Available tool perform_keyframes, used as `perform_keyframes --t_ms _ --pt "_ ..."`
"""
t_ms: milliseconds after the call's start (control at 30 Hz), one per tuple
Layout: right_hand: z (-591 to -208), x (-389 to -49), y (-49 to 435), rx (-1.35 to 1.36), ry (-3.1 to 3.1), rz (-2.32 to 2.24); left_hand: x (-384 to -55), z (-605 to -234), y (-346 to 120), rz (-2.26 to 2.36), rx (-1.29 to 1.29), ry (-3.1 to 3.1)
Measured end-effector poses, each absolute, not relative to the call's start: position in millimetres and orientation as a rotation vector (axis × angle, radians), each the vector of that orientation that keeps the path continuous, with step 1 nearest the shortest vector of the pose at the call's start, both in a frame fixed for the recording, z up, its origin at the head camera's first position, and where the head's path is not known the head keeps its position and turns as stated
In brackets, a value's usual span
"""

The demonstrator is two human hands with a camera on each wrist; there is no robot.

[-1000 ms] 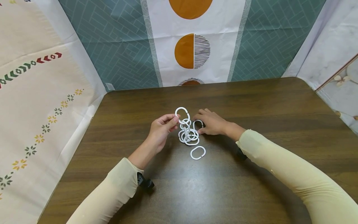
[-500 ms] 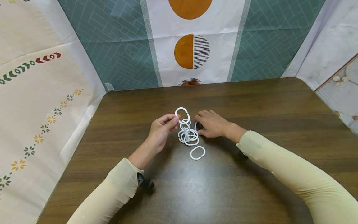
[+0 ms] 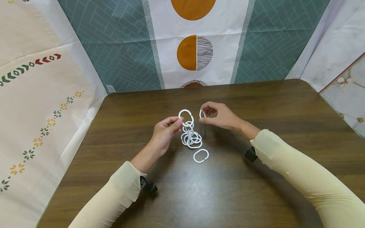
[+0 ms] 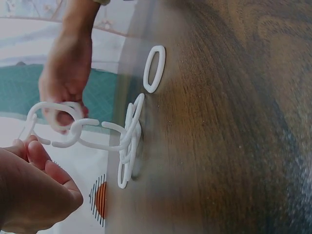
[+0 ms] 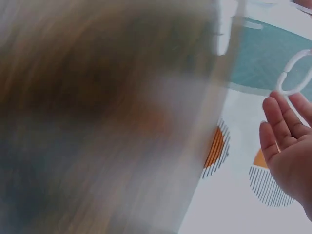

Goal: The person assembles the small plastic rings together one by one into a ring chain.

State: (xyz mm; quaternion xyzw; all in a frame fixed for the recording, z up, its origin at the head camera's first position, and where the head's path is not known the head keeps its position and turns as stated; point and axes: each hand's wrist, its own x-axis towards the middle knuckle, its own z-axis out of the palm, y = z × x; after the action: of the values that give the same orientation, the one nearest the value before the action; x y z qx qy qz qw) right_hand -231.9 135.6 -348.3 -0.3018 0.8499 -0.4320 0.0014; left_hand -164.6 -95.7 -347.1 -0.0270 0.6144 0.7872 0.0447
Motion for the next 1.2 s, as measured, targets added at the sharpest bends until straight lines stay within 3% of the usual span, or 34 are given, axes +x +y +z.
perform_keyframes --t_ms 433,1200 --pt "-334.6 -220.8 124.3 -0.695 2.159 -2.011 -164.1 -347.8 -95.0 2.403 -0.075 1.863" --pt "-332.3 -209.0 107.2 -0.544 2.124 -2.083 -166.8 -349.5 -92.5 2.373 -0.064 1.907"
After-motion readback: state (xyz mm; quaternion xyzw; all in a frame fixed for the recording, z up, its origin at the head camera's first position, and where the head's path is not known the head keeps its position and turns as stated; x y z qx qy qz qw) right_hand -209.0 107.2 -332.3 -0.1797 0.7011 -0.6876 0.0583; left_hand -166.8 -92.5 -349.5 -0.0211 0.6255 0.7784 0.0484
